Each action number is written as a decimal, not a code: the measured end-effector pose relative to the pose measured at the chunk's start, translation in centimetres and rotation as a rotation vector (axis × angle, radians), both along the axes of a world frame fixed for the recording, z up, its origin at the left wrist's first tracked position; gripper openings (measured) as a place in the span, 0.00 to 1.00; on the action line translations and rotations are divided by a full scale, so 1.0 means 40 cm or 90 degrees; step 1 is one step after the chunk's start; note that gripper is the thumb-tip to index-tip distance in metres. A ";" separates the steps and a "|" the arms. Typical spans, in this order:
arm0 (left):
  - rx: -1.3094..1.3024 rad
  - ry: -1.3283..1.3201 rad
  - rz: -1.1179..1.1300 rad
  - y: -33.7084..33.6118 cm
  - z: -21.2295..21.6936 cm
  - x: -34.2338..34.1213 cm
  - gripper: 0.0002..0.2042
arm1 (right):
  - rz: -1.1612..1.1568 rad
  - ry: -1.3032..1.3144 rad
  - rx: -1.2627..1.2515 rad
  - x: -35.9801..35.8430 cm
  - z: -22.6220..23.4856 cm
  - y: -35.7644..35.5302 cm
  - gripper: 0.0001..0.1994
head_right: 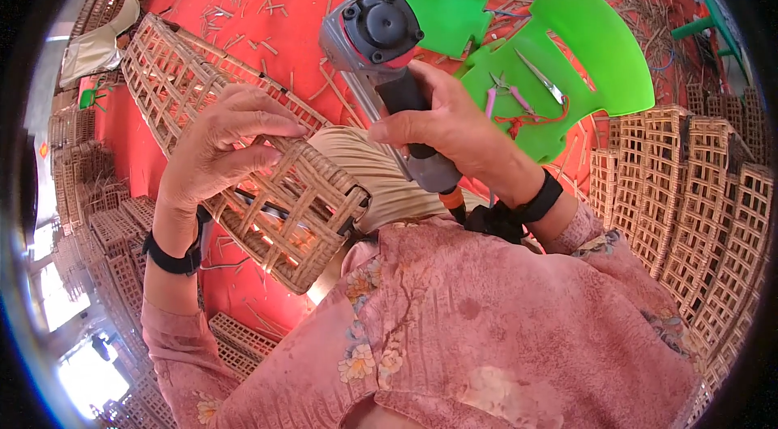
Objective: Assembling and stapling bamboo lattice structures to form cages or crates using a pneumatic stapler.
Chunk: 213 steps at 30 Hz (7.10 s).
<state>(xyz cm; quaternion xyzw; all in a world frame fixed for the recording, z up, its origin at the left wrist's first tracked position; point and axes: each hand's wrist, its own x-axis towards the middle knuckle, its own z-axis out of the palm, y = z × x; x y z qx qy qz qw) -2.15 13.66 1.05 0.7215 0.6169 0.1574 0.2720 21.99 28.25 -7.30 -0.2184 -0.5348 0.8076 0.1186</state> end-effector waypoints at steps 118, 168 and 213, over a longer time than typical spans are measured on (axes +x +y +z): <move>0.562 -0.449 0.908 -0.251 -0.181 0.339 0.31 | 0.327 -0.260 0.357 -0.157 0.438 -0.076 0.14; 0.462 -0.263 0.837 -0.299 -0.208 0.366 0.31 | 0.294 -0.119 0.233 0.035 0.409 -0.141 0.14; 0.504 -0.203 0.797 -0.264 -0.254 0.440 0.34 | 0.354 -0.238 0.262 0.073 0.431 -0.182 0.15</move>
